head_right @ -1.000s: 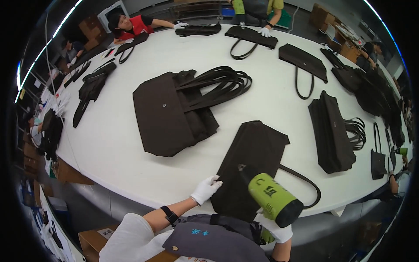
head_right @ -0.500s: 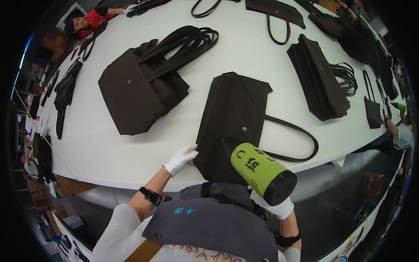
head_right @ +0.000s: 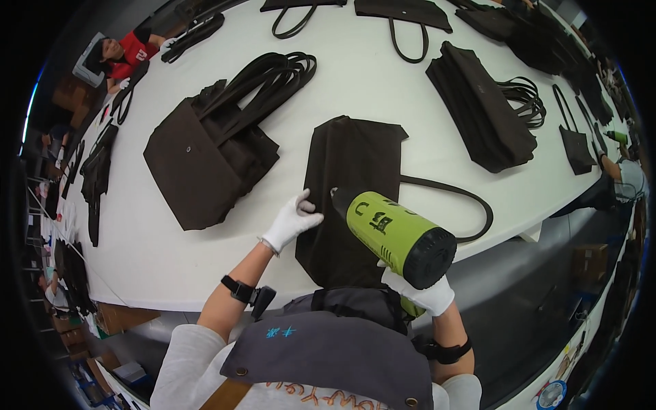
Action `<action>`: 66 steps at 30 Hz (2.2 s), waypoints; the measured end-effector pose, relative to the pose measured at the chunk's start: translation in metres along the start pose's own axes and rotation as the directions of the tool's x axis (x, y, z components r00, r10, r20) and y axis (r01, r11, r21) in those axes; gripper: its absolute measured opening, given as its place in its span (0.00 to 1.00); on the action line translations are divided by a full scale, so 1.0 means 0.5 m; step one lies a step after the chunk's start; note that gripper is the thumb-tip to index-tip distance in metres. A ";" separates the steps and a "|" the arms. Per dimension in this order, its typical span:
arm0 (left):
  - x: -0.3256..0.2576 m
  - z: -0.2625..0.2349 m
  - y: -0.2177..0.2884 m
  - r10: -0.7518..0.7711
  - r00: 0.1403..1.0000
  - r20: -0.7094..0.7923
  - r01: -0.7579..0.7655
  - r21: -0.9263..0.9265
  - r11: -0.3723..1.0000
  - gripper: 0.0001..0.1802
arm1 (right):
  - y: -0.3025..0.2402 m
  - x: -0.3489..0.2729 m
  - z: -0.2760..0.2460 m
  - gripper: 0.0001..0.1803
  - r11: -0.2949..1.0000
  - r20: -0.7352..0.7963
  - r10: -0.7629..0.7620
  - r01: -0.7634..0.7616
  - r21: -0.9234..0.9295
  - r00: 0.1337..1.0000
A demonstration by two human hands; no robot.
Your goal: Using a heat gun to smooth and finish leather tote bags at a workshop station.
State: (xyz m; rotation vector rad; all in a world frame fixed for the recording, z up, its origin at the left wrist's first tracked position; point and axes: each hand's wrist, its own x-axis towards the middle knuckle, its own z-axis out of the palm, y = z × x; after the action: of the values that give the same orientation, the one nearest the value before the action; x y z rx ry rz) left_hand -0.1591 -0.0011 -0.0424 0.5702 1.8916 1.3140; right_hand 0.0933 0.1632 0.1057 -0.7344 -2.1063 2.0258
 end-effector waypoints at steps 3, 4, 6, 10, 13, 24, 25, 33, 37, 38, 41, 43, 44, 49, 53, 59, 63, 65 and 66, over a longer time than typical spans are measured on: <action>0.081 0.013 0.090 -0.115 0.993 -0.002 0.112 -0.219 0.969 0.44 | 0.014 -0.002 -0.009 0.22 0.999 -0.002 0.002 -0.002 -0.041 1.000; 0.101 0.015 0.106 -0.157 0.987 0.022 0.159 -0.195 0.968 0.44 | 0.019 -0.002 -0.009 0.22 0.999 -0.015 -0.002 0.001 -0.046 1.000; 0.125 0.015 0.079 0.043 0.995 0.087 -0.043 -0.010 0.999 0.43 | 0.017 -0.005 -0.013 0.22 1.000 -0.029 0.000 -0.001 -0.016 1.000; 0.152 0.014 0.043 0.128 0.990 0.067 -0.136 0.134 0.982 0.32 | 0.007 -0.022 -0.023 0.24 0.989 -0.004 0.054 -0.053 0.136 0.999; 0.197 -0.008 0.002 -0.024 0.981 -0.194 0.065 0.207 0.976 0.30 | 0.019 -0.014 -0.013 0.24 0.984 0.055 -0.017 0.007 0.181 0.998; 0.117 -0.020 0.013 -0.145 0.985 0.089 0.119 0.247 0.962 0.32 | 0.043 0.016 -0.033 0.22 0.992 0.091 -0.104 0.110 -0.063 0.990; 0.126 -0.017 0.020 -0.137 0.991 0.009 0.132 0.206 0.969 0.34 | 0.041 0.018 -0.033 0.22 0.998 0.090 -0.052 0.050 0.022 0.995; 0.140 -0.027 0.029 0.004 0.998 0.056 -0.023 0.332 0.943 0.29 | 0.045 0.027 -0.027 0.24 0.998 0.082 -0.042 0.037 0.060 0.996; 0.089 -0.025 0.055 -0.288 0.945 0.153 0.212 0.384 0.899 0.27 | 0.051 0.021 -0.037 0.27 0.992 0.118 0.018 -0.032 0.123 0.993; 0.089 -0.026 0.045 -0.354 0.929 0.111 0.290 0.378 0.879 0.30 | 0.048 0.022 -0.038 0.26 0.991 0.132 0.047 -0.063 0.118 0.990; 0.144 -0.026 0.032 -0.098 0.985 -0.139 0.147 0.400 0.905 0.31 | 0.048 0.038 -0.032 0.28 0.998 0.150 -0.070 0.069 0.012 0.986; 0.198 -0.028 0.042 -0.126 0.976 -0.178 0.170 0.258 0.951 0.32 | 0.053 0.043 -0.030 0.28 0.996 0.161 -0.090 0.091 -0.002 0.983; 0.220 -0.032 0.055 -0.135 0.969 -0.205 0.194 0.305 0.932 0.32 | 0.053 0.044 -0.030 0.28 0.993 0.170 -0.111 0.114 -0.012 0.979; 0.265 -0.046 0.084 -0.106 0.969 -0.225 0.188 0.383 0.904 0.32 | 0.047 0.046 -0.025 0.26 0.984 0.177 -0.149 0.163 -0.071 0.973; 0.198 -0.029 0.080 -0.068 0.982 0.177 0.019 0.267 0.963 0.33 | 0.034 0.049 -0.028 0.22 0.967 -0.016 0.135 -0.128 0.220 0.991; 0.099 -0.024 0.090 -0.273 0.934 0.231 0.116 0.527 0.842 0.31 | 0.023 0.064 -0.060 0.22 0.982 -0.072 0.142 -0.132 0.133 0.987; 0.212 -0.023 0.120 -0.071 0.989 0.132 0.012 0.397 0.918 0.28 | 0.015 0.092 -0.061 0.21 0.995 -0.069 0.059 -0.053 0.080 0.996; 0.296 -0.020 0.136 0.010 0.999 0.051 -0.026 0.321 0.947 0.28 | 0.010 0.117 -0.059 0.21 0.994 -0.057 0.071 -0.066 0.084 0.996; 0.330 -0.011 0.149 0.021 1.000 -0.015 -0.015 0.326 0.945 0.29 | 0.014 0.129 -0.061 0.21 0.984 -0.057 0.110 -0.101 0.146 0.992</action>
State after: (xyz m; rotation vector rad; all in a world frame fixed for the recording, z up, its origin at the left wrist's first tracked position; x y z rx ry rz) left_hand -0.2699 0.1414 -0.0262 0.7451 2.1404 1.0225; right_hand 0.0514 0.2183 0.0862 -0.8922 -1.9018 2.1483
